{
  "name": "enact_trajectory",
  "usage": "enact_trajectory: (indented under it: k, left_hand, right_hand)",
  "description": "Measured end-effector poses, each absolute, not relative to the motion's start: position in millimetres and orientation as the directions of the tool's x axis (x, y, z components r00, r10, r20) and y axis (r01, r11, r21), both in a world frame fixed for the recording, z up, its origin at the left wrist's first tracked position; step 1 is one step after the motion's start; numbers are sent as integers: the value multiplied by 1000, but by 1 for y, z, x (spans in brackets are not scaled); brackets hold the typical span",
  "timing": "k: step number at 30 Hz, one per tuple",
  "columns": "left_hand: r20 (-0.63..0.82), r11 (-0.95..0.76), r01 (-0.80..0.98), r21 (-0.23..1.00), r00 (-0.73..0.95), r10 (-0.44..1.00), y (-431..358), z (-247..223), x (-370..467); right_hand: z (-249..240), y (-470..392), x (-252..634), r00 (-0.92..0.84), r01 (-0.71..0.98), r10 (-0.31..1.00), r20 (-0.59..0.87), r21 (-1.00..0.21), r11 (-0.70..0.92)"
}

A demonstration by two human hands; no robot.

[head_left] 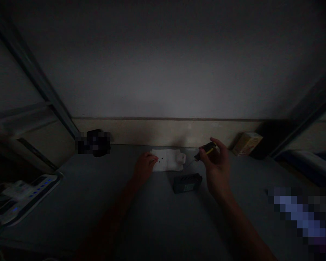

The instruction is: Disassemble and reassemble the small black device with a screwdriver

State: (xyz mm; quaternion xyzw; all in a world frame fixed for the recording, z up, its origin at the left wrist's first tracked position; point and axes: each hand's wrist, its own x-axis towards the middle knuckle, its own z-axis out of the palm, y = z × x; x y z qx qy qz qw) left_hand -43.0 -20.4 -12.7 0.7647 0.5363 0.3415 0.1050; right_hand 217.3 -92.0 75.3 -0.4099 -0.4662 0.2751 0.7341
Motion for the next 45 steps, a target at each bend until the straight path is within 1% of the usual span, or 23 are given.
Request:
enact_trajectory:
  k: [3, 6, 9, 12, 14, 16, 18, 21, 23, 25, 28, 29, 31, 33, 36, 38, 41, 43, 45]
  left_hand:
    - [389, -381, 778, 500, 191, 901, -18, -16, -44]
    - [366, -397, 798, 453, 240, 899, -18, -17, -44]
    - [384, -419, 785, 457, 251, 888, -19, -15, -42]
    - [463, -487, 704, 517, 248, 851, -28, -3, -37]
    - [490, -576, 580, 575, 320, 811, -40, 10, -31]
    - [469, -633, 437, 639, 431, 771, -58, 24, -21]
    - [432, -661, 329, 674, 550, 715, -77, 35, -9]
    - [383, -653, 278, 704, 627, 679, -98, 39, 11]
    - [408, -648, 259, 717, 598, 690, -102, 33, 22]
    - [411, -607, 231, 760, 553, 725, -100, 24, 28]
    - [347, -507, 237, 828, 494, 797, -90, 12, 28]
    - [328, -491, 256, 833, 486, 810, -87, 9, 27]
    - [336, -524, 308, 794, 497, 800, -83, 7, 25]
    - [391, -613, 345, 711, 530, 752, -82, 9, 24]
    - [438, -692, 360, 626, 571, 694, -87, 17, 23]
    - [421, -710, 354, 608, 615, 667, -93, 23, 19]
    - [321, -732, 357, 581, 726, 608, -100, 25, 13]
    - [281, -736, 385, 557, 746, 603, -101, 22, 10]
    - [275, -728, 403, 554, 737, 617, -101, 19, 9]
  right_hand:
    - [72, -90, 219, 415, -12, 793, 447, -869, 495]
    - [72, -89, 222, 418, -28, 805, 421, -880, 474]
    - [75, -90, 226, 425, -78, 822, 378, -890, 450]
    - [80, -91, 231, 451, -169, 840, 301, -895, 412]
    - [82, -91, 235, 484, -253, 844, 232, -886, 389]
    - [82, -88, 240, 497, -350, 853, 156, -864, 362]
    - [79, -84, 245, 476, -455, 876, 74, -832, 317]
    - [69, -76, 252, 437, -572, 898, -53, -787, 232]
    - [61, -71, 256, 428, -618, 893, -137, -766, 179]
    - [54, -67, 259, 407, -653, 888, -213, -748, 119]
    - [47, -64, 258, 369, -660, 890, -267, -750, 49]
    - [46, -63, 257, 361, -654, 891, -274, -755, 33]
    - [45, -63, 255, 352, -645, 892, -285, -764, 11]
    - [45, -63, 253, 343, -636, 895, -284, -772, -2]
    - [46, -63, 253, 353, -621, 895, -275, -783, 5]
    - [46, -63, 255, 361, -609, 895, -263, -793, 12]
    - [45, -64, 258, 356, -591, 900, -252, -807, 8]
    - [45, -65, 259, 357, -582, 902, -243, -813, 12]
    - [44, -65, 259, 362, -578, 903, -232, -815, 22]
